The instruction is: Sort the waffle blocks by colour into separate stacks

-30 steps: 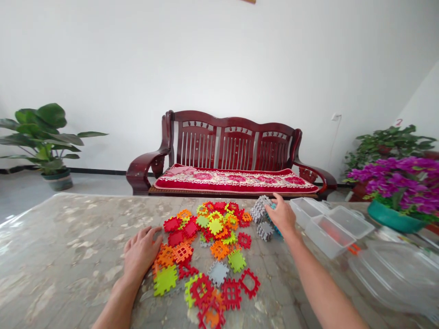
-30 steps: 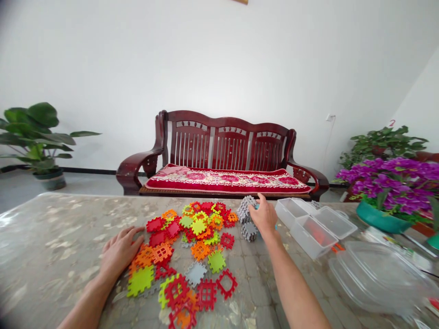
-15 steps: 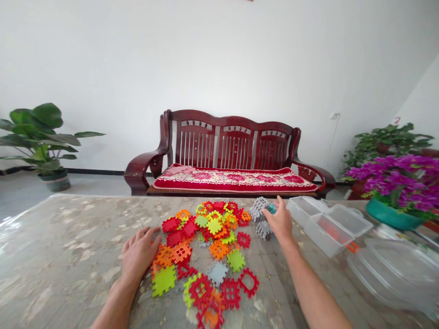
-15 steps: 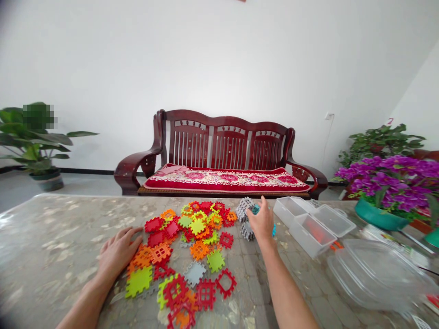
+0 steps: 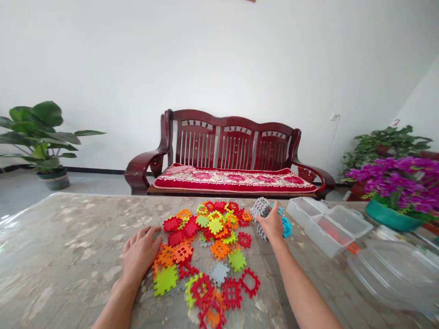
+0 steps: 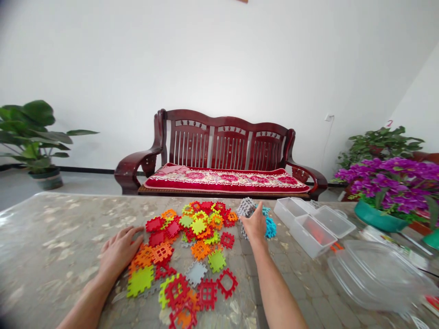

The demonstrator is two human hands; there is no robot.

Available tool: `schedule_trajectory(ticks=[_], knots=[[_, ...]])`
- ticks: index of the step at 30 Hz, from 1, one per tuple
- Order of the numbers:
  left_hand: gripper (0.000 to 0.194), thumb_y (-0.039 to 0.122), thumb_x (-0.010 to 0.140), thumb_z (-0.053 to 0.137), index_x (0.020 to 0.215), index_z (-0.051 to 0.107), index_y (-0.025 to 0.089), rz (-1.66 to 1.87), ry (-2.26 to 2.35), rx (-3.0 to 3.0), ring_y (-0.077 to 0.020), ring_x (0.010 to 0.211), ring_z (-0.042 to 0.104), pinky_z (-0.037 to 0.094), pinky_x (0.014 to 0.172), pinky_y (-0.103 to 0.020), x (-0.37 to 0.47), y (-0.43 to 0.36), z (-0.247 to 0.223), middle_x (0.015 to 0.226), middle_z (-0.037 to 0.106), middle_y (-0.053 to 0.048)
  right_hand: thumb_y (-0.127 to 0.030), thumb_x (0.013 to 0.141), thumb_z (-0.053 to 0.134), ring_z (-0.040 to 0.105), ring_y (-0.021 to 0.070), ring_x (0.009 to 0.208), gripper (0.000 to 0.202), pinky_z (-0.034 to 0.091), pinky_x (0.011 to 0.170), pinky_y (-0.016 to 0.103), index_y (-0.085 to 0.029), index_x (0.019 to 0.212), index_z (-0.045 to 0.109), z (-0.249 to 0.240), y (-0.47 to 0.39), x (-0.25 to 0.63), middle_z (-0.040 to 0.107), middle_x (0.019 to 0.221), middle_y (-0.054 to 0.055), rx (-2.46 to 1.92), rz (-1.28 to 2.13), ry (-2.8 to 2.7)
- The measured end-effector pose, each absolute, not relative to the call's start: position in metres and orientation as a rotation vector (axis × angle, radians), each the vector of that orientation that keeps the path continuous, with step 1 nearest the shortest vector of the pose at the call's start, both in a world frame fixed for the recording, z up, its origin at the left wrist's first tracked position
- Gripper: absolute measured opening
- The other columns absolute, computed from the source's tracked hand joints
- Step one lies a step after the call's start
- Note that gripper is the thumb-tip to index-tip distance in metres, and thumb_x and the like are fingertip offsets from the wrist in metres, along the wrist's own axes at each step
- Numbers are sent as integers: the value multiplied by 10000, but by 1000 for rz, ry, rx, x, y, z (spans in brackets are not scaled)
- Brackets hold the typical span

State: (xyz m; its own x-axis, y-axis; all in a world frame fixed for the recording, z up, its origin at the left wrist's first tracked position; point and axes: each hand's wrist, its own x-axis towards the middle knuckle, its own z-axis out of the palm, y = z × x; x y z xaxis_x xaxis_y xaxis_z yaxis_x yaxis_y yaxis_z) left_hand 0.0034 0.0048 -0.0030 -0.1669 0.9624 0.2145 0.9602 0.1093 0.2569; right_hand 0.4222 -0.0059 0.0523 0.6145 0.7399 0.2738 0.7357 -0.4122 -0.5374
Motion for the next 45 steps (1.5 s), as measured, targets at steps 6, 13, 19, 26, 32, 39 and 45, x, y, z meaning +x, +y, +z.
schedule_trajectory(ticks=[6, 13, 19, 26, 32, 39, 45], knots=[[432, 389, 925, 378, 1265, 626, 290, 544, 2339, 2032, -271, 1244, 529, 334, 1073, -435, 3, 4, -4, 1381, 571, -73, -452, 706, 713, 626, 342, 1123, 1144, 480, 893, 401, -107, 1545, 16, 54, 1, 422, 615, 1281, 214, -2319, 57, -1149], [430, 393, 925, 377, 1261, 628, 297, 525, 2328, 2015, -272, 1245, 526, 337, 1070, -427, 3, 4, -2, 1391, 561, -70, -414, 744, 698, 637, 330, 1112, 1127, 486, 890, 392, -101, 1544, -31, 56, 6, 419, 623, 1269, 216, -2320, 65, -1195], [424, 397, 918, 382, 1248, 632, 304, 533, 2331, 2029, -258, 1227, 534, 344, 1059, -413, 4, 3, -1, 1375, 571, -60, -420, 766, 672, 642, 330, 1107, 1112, 489, 881, 399, -109, 1541, -63, 53, 10, 418, 630, 1259, 209, -2340, 103, -1184], [417, 382, 914, 395, 1240, 641, 300, 564, 2327, 2019, -264, 1234, 522, 327, 1072, -424, 3, 3, -2, 1364, 579, -67, -411, 794, 621, 654, 326, 1078, 1026, 492, 865, 390, -86, 1536, -10, 48, 15, 419, 648, 1219, 214, -2348, 73, -1204], [410, 376, 909, 406, 1231, 648, 297, 590, 2327, 2005, -264, 1215, 530, 325, 1068, -425, 5, 1, 1, 1354, 588, -63, -386, 785, 598, 639, 320, 1104, 985, 485, 889, 385, -72, 1534, 40, 47, 15, 419, 628, 1250, 213, -2319, 32, -1210], [421, 381, 924, 380, 1249, 634, 294, 552, 2317, 2024, -259, 1227, 521, 319, 1073, -428, 3, 3, -2, 1374, 572, -64, -406, 749, 638, 610, 328, 1146, 1020, 472, 916, 386, -78, 1533, 75, 53, 11, 416, 598, 1299, 215, -2290, 40, -1216], [426, 394, 924, 377, 1252, 630, 293, 548, 2318, 2019, -267, 1248, 510, 318, 1078, -430, 2, 4, -4, 1387, 562, -65, -304, 708, 637, 584, 312, 1185, 1003, 457, 966, 385, -88, 1536, 114, 50, 4, 422, 548, 1372, 202, -2180, 48, -1190]])
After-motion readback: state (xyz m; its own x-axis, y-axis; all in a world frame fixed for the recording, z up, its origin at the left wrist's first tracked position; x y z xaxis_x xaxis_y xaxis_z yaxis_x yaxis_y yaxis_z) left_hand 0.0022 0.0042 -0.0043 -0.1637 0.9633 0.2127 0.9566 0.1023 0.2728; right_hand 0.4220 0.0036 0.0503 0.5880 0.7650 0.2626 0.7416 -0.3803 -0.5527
